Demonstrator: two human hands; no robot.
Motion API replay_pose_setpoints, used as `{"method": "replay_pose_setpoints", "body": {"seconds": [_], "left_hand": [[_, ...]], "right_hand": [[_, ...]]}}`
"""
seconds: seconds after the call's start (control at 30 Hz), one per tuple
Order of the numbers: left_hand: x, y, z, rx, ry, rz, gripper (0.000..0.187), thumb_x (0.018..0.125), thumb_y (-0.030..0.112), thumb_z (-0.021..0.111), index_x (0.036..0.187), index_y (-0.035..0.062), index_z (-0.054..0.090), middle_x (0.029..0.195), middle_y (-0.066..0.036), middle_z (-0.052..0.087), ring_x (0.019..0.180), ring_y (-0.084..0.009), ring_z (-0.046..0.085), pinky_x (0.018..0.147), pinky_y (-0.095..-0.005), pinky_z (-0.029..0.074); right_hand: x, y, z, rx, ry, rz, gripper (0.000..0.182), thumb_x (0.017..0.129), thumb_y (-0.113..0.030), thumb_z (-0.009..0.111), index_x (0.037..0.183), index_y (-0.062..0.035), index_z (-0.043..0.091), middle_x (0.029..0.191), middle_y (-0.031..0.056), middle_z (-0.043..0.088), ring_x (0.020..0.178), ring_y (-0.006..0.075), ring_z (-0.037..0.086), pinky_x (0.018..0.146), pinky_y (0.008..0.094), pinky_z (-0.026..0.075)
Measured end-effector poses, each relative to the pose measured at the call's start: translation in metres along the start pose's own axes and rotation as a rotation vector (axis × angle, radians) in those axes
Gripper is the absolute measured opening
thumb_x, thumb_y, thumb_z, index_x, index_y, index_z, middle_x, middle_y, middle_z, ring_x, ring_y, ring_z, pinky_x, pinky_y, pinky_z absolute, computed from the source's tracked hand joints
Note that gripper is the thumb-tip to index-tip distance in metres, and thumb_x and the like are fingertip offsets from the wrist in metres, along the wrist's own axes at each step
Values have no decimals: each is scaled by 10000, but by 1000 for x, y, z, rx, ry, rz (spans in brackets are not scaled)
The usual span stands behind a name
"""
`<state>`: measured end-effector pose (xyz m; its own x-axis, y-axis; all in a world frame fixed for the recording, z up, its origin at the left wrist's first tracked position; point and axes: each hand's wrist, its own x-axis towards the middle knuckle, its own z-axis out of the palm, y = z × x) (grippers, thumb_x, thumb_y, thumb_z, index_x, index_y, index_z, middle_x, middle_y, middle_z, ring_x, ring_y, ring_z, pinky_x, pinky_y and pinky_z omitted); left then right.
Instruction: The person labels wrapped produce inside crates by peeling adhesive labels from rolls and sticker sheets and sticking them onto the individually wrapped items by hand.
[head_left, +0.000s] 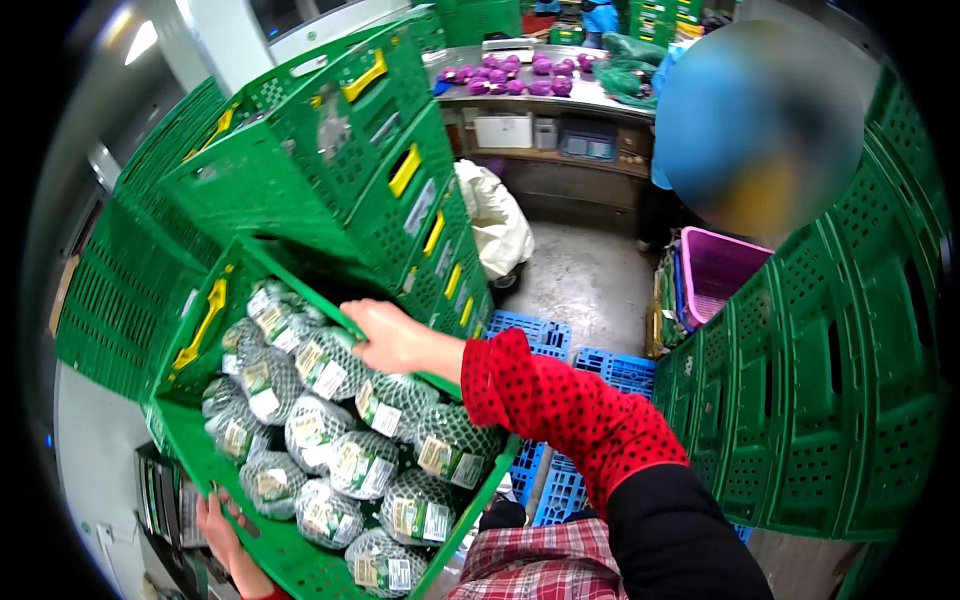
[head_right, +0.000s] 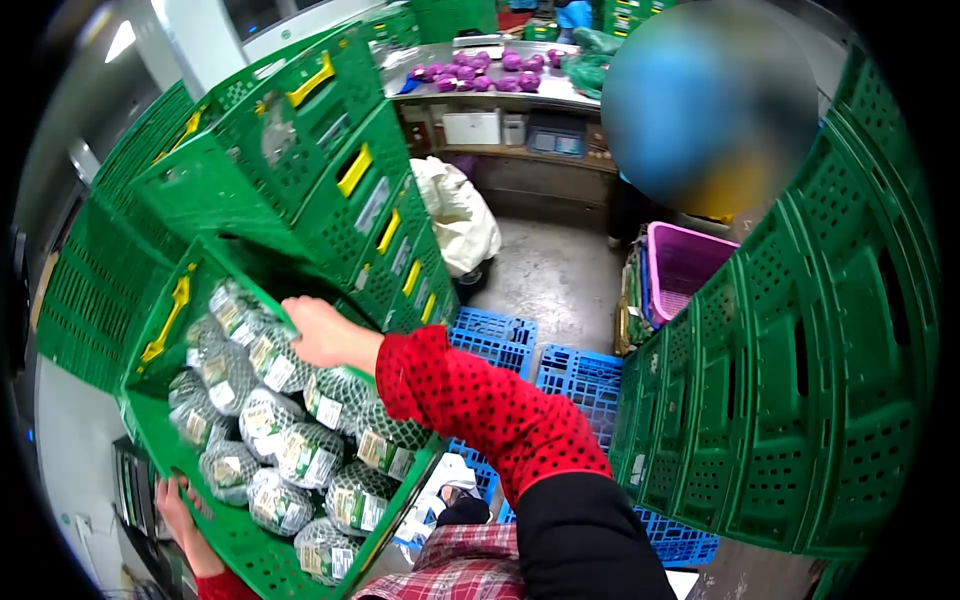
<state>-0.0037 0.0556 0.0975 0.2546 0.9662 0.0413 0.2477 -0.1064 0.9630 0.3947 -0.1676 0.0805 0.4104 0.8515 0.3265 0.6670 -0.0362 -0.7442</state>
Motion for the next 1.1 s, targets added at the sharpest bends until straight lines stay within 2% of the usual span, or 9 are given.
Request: {"method": "replay_pose_setpoints", "body": {"seconds": [0.2,0.33,0.4,0.47,0.53,0.63,0.87,1.0,1.1], "left_hand": [[-91,19,33,40,64,-22,212,986,235,449,876,55,475,561,-3,401,415,-77,364,364,-249,286],[-173,-27,53,99,1,72,194,998,206,432,994,20,488,676,-27,493,390,-77,375,326,-247,300],[-224,-15,55,436,-119,-154,278,889,209,659,1124,61,644,925,-136,692,780,-188,645,709,-237,512],[-264,-19,77,550,-179,-168,243,898,144,634,1122,49,635,885,-151,683,767,-193,644,686,-263,509],[-292,-53,101,155,-243,-31,153,993,170,441,979,24,483,696,-31,514,380,-63,375,315,-236,292],[-307,-70,151,153,-398,-81,99,975,106,463,977,18,507,713,-44,564,417,-41,407,339,-213,307],[-274,-203,348,308,-821,-342,146,952,134,500,1016,28,579,587,6,487,372,-66,400,321,-239,307],[-270,-358,477,274,-962,-118,139,928,192,545,874,70,581,542,13,491,362,-78,412,312,-248,289],[-273,-441,563,291,-1091,-99,272,890,240,562,1050,29,624,653,-23,572,567,-120,523,504,-300,408]], "right_hand": [[-113,8,-7,95,218,223,436,791,-230,630,1161,-12,555,973,253,637,918,422,610,799,480,484],[-228,43,7,-44,268,379,421,843,-445,596,848,-26,636,742,216,636,721,421,620,623,513,481],[-297,49,7,-70,257,515,390,855,-458,590,890,-80,677,682,197,630,647,396,628,582,497,480],[-362,52,1,-87,353,587,298,838,-347,668,879,-53,690,593,194,578,543,352,607,502,433,448],[-424,59,-3,-108,410,711,303,842,-371,650,792,-73,667,559,160,573,510,353,588,481,433,442],[-498,67,-6,-61,490,941,277,833,-331,671,784,-59,656,539,158,558,481,334,571,470,415,425],[-578,146,-13,-299,595,1199,335,795,-327,696,727,-7,626,547,201,537,515,381,559,510,453,422],[-628,250,18,-342,666,1413,348,790,-345,677,764,-1,631,670,245,596,680,437,604,603,496,457],[-668,324,54,-392,588,1529,335,797,-328,661,797,4,620,767,267,623,759,462,605,667,526,462]]}}
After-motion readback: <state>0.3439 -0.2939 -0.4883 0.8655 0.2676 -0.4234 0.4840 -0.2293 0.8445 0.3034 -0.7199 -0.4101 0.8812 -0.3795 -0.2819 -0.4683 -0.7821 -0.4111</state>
